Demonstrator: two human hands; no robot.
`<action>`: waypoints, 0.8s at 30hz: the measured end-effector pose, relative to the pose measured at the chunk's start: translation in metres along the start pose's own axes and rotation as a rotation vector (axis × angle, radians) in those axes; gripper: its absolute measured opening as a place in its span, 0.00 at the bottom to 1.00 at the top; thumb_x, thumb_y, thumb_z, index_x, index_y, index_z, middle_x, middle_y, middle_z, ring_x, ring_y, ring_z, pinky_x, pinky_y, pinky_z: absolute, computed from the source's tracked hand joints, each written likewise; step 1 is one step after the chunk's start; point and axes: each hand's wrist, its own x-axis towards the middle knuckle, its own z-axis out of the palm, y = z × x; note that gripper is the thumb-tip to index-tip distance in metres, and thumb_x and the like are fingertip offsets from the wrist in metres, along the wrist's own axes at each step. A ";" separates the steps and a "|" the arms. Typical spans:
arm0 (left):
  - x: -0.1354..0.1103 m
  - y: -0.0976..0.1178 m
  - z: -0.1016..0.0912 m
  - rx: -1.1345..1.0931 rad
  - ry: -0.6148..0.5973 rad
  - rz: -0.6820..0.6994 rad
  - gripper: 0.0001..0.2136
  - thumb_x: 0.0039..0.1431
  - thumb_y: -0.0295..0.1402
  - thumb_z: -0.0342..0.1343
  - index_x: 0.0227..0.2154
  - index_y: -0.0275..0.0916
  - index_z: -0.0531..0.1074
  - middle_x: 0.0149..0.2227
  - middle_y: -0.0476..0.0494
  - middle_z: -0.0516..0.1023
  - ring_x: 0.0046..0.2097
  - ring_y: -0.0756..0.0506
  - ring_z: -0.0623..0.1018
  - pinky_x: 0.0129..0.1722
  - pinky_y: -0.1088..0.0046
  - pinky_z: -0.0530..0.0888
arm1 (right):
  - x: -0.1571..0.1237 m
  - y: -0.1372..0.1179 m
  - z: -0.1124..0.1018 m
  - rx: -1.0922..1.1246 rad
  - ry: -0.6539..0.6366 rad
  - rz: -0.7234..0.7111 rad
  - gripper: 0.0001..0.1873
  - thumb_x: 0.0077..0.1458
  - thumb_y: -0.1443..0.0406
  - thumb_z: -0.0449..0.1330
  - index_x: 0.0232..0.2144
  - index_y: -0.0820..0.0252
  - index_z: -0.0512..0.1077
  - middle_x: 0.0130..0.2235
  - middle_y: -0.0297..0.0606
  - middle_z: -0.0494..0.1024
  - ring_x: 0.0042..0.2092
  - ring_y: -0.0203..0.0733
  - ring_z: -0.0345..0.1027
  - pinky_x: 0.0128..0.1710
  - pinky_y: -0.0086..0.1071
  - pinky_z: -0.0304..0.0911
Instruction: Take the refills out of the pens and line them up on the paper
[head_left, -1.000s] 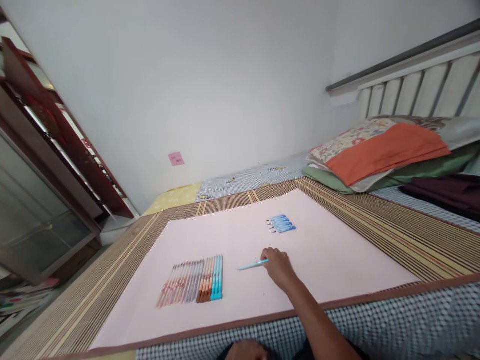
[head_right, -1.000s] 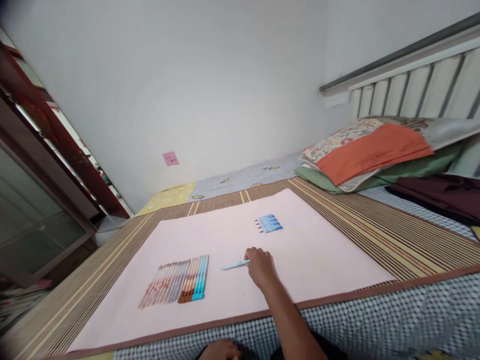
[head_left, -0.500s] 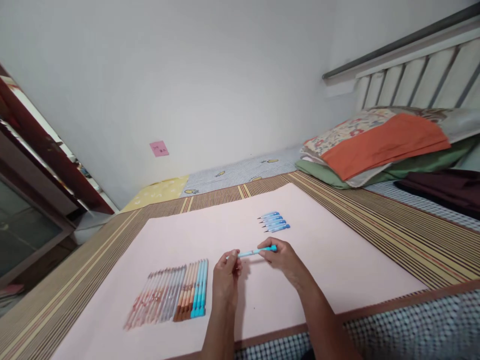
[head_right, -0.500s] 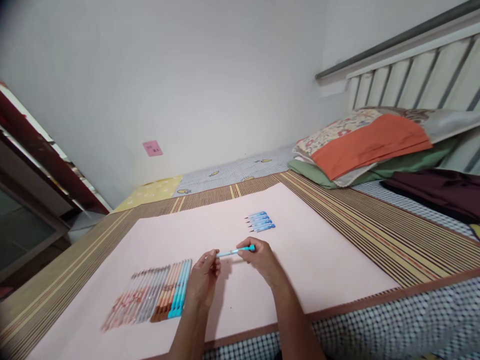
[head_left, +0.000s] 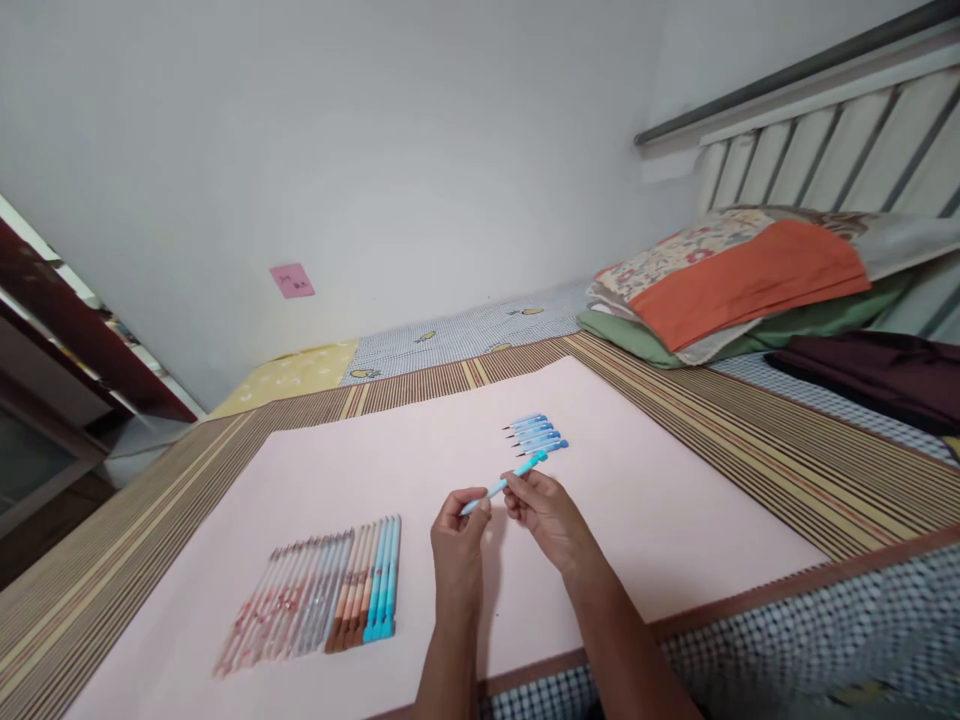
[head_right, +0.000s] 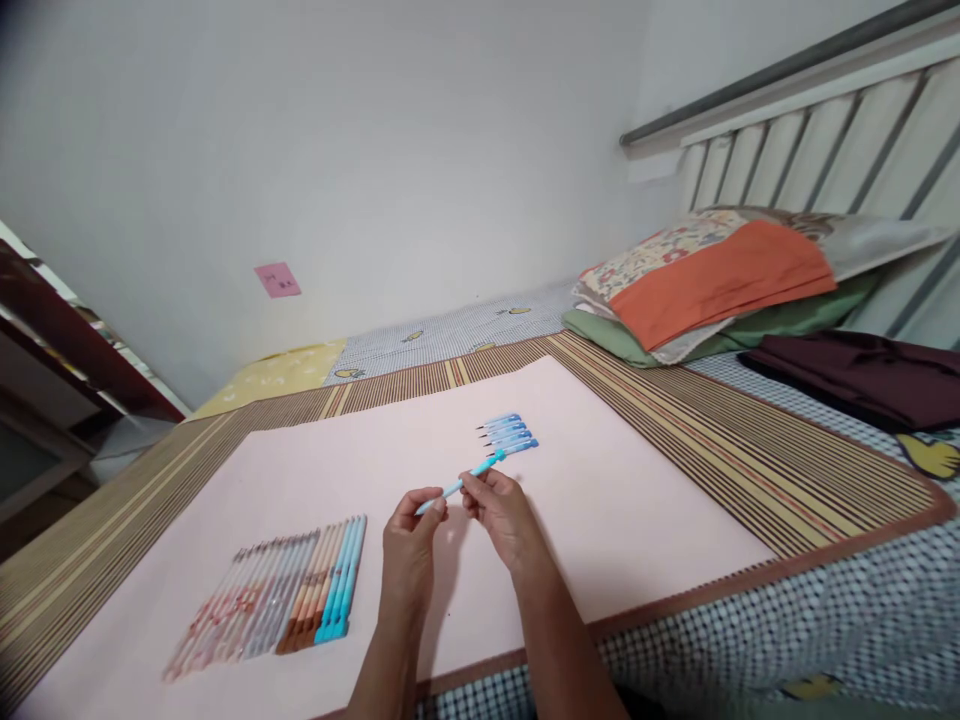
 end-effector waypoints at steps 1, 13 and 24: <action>0.000 0.002 0.000 0.032 0.007 0.018 0.16 0.48 0.40 0.71 0.38 0.38 0.80 0.30 0.49 0.78 0.33 0.49 0.74 0.36 0.74 0.70 | 0.000 0.000 0.001 -0.003 0.008 0.001 0.25 0.35 0.50 0.80 0.29 0.61 0.79 0.26 0.30 0.73 0.29 0.32 0.63 0.32 0.29 0.57; -0.002 0.009 0.003 0.327 -0.015 0.214 0.08 0.55 0.38 0.66 0.33 0.41 0.81 0.31 0.46 0.81 0.33 0.46 0.76 0.34 0.72 0.71 | 0.001 0.006 0.004 -0.063 0.013 -0.034 0.26 0.37 0.47 0.78 0.27 0.62 0.78 0.23 0.31 0.72 0.27 0.32 0.62 0.31 0.31 0.56; 0.000 0.007 0.002 0.177 0.012 -0.049 0.25 0.55 0.58 0.62 0.22 0.37 0.75 0.16 0.49 0.71 0.18 0.51 0.65 0.19 0.75 0.62 | -0.005 0.000 0.008 -0.181 -0.043 -0.137 0.23 0.43 0.47 0.75 0.29 0.60 0.78 0.22 0.28 0.68 0.26 0.33 0.58 0.29 0.32 0.53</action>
